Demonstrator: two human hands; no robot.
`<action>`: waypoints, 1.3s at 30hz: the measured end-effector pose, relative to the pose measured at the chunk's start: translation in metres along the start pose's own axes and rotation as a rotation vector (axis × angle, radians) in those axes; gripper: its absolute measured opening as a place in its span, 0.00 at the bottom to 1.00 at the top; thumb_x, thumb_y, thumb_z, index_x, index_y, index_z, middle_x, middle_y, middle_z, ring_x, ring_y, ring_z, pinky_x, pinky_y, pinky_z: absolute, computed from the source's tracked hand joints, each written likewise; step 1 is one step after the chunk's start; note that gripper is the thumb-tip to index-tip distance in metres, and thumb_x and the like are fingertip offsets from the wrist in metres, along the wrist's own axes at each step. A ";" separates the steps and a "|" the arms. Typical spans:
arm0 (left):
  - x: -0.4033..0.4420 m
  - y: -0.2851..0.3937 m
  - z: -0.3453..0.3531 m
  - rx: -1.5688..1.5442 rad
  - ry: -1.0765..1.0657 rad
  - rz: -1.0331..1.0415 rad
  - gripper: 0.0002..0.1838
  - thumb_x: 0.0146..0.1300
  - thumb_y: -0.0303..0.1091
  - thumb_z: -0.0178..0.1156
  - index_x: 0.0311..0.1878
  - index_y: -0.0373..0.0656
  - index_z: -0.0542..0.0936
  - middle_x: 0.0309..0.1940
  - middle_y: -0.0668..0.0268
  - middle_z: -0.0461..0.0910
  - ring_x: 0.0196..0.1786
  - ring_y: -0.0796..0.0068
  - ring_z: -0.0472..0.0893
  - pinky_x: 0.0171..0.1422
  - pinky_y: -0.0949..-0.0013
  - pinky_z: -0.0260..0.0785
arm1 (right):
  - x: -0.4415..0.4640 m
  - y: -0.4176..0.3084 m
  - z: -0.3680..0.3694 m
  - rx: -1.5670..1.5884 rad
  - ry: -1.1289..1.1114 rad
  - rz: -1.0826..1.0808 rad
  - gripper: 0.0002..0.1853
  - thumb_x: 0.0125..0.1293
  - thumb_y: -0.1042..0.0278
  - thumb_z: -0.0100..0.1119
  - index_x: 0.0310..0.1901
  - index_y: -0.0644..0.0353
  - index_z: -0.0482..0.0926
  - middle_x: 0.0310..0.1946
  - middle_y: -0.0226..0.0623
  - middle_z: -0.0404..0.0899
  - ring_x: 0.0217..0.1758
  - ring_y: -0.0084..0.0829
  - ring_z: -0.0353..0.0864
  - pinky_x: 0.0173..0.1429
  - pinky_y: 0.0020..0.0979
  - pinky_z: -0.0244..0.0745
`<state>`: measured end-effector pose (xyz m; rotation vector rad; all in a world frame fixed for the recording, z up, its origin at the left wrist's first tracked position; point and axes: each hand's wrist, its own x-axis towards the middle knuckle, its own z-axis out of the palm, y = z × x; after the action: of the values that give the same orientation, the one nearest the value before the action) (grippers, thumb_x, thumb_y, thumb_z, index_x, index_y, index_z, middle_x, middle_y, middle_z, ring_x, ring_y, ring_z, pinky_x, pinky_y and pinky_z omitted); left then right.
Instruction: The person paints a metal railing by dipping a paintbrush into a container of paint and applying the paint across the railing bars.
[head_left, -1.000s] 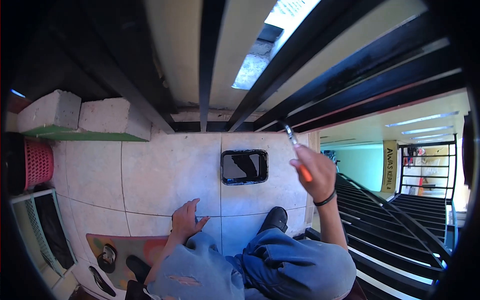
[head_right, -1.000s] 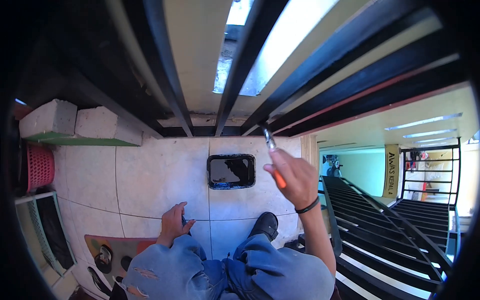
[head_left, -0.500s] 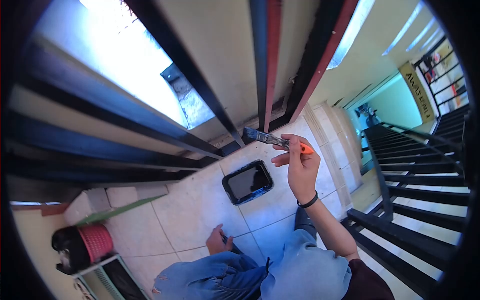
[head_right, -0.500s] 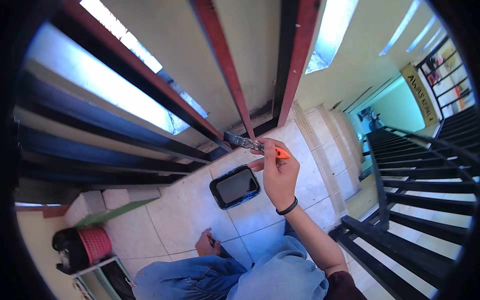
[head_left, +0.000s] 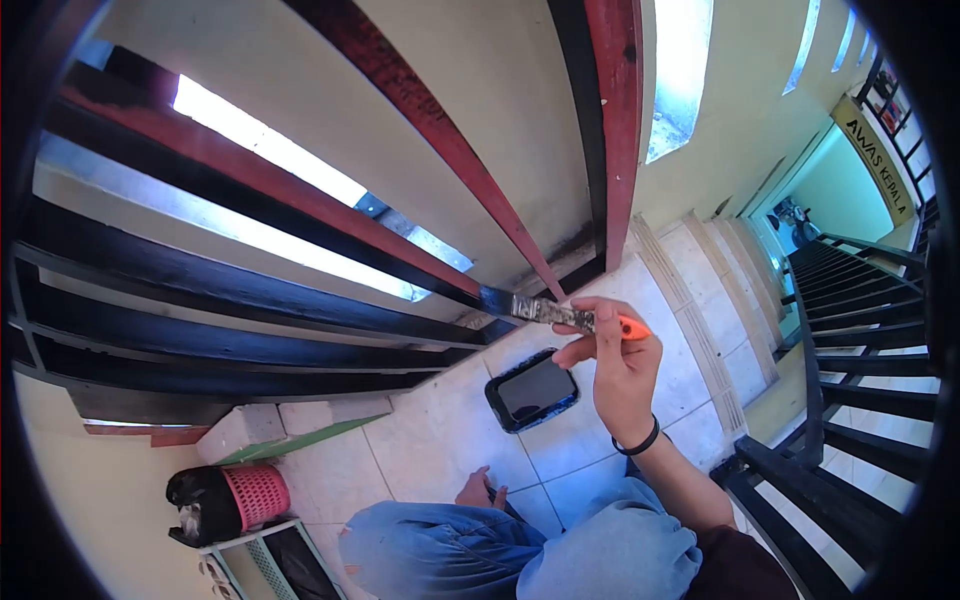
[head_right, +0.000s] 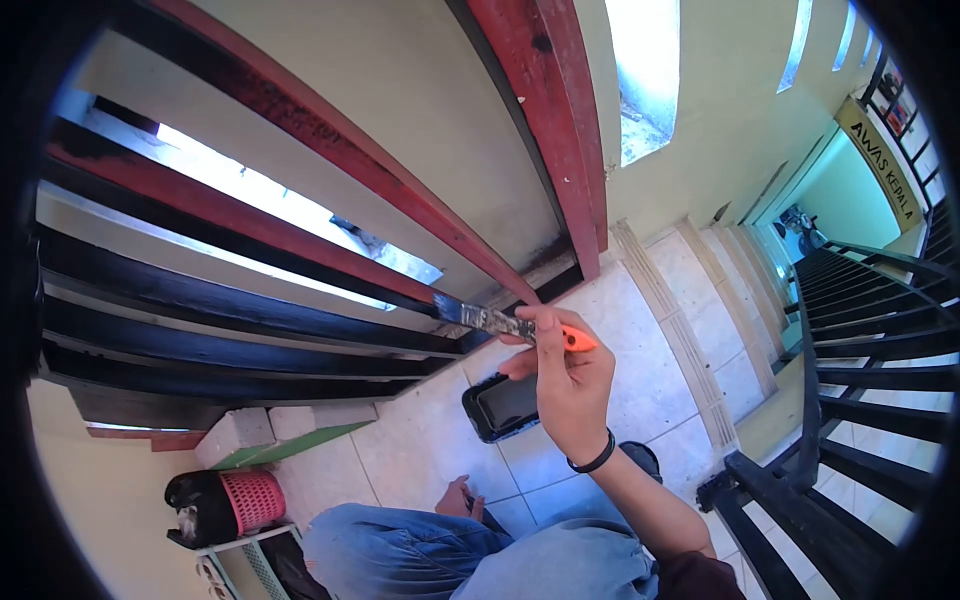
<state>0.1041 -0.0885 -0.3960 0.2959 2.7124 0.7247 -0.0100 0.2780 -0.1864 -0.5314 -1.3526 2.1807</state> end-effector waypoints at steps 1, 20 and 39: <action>0.000 0.001 -0.002 -0.005 -0.027 -0.027 0.34 0.62 0.45 0.74 0.66 0.38 0.76 0.39 0.58 0.79 0.34 0.58 0.81 0.43 0.59 0.76 | -0.002 0.005 0.000 0.019 -0.007 0.032 0.19 0.85 0.57 0.50 0.55 0.68 0.82 0.38 0.41 0.89 0.31 0.23 0.88 0.35 0.23 0.81; 0.002 -0.004 0.000 0.033 0.053 0.087 0.31 0.66 0.50 0.71 0.64 0.38 0.77 0.36 0.60 0.79 0.31 0.64 0.79 0.39 0.62 0.75 | -0.033 0.017 -0.042 -0.122 0.038 0.125 0.22 0.85 0.55 0.48 0.53 0.69 0.82 0.35 0.46 0.89 0.27 0.26 0.88 0.36 0.23 0.80; 0.084 0.007 -0.002 -0.644 -0.070 -0.257 0.20 0.76 0.49 0.63 0.56 0.41 0.78 0.40 0.65 0.82 0.37 0.77 0.82 0.40 0.70 0.75 | -0.060 0.070 -0.084 -0.627 -0.005 0.179 0.15 0.80 0.63 0.58 0.51 0.69 0.83 0.32 0.43 0.90 0.29 0.28 0.90 0.33 0.25 0.81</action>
<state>0.0262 -0.0607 -0.4114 -0.1728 2.2347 1.4028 0.0703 0.2746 -0.2823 -0.9004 -2.0653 1.8532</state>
